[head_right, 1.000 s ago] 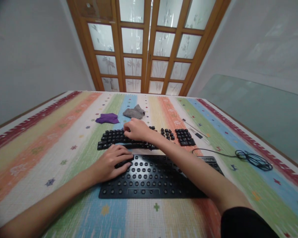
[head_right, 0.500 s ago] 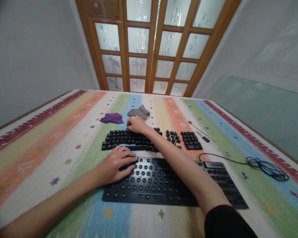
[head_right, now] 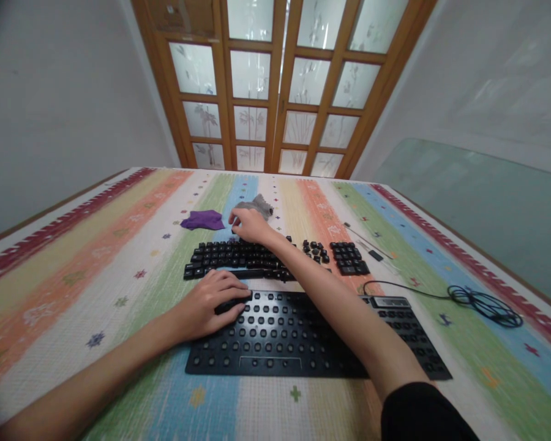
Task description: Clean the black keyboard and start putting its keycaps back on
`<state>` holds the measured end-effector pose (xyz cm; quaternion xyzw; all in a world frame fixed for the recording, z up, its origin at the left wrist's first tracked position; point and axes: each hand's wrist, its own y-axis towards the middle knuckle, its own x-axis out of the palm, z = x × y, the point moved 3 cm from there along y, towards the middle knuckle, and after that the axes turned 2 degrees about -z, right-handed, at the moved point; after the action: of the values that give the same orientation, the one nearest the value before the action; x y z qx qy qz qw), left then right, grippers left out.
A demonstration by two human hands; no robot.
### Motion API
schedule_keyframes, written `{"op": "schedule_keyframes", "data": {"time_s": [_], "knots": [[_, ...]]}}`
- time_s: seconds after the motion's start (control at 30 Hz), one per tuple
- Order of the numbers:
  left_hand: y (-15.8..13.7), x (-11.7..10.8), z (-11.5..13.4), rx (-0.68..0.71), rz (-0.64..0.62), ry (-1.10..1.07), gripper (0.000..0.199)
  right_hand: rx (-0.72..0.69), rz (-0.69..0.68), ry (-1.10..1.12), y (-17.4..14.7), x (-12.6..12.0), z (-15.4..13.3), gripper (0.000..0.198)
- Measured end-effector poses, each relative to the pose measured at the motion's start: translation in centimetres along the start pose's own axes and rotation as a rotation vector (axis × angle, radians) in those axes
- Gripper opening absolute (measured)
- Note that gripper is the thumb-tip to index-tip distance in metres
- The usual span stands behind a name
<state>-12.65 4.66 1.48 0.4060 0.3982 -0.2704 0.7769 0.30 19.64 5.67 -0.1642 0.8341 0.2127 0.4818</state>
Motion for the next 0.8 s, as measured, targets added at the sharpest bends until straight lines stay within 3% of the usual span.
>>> {"op": "schedule_keyframes", "data": {"time_s": [0.17,0.33,0.53,0.8], "knots": [[0.0,0.0,0.0,-0.001,-0.002,0.005,0.020,-0.041,-0.036,0.143,-3.8,-1.7,-0.4,0.011],[-0.1,0.0,0.1,0.037,0.009,0.051,0.020,-0.079,-0.071,0.271,-8.8,-1.6,-0.3,0.012],[-0.1,0.1,0.2,0.029,-0.025,0.040,0.023,-0.099,0.027,0.412,-14.6,-1.1,-0.6,0.009],[-0.2,0.0,0.2,0.061,-0.025,0.058,0.034,-0.168,0.105,0.408,-17.2,0.3,-1.6,0.011]]}}
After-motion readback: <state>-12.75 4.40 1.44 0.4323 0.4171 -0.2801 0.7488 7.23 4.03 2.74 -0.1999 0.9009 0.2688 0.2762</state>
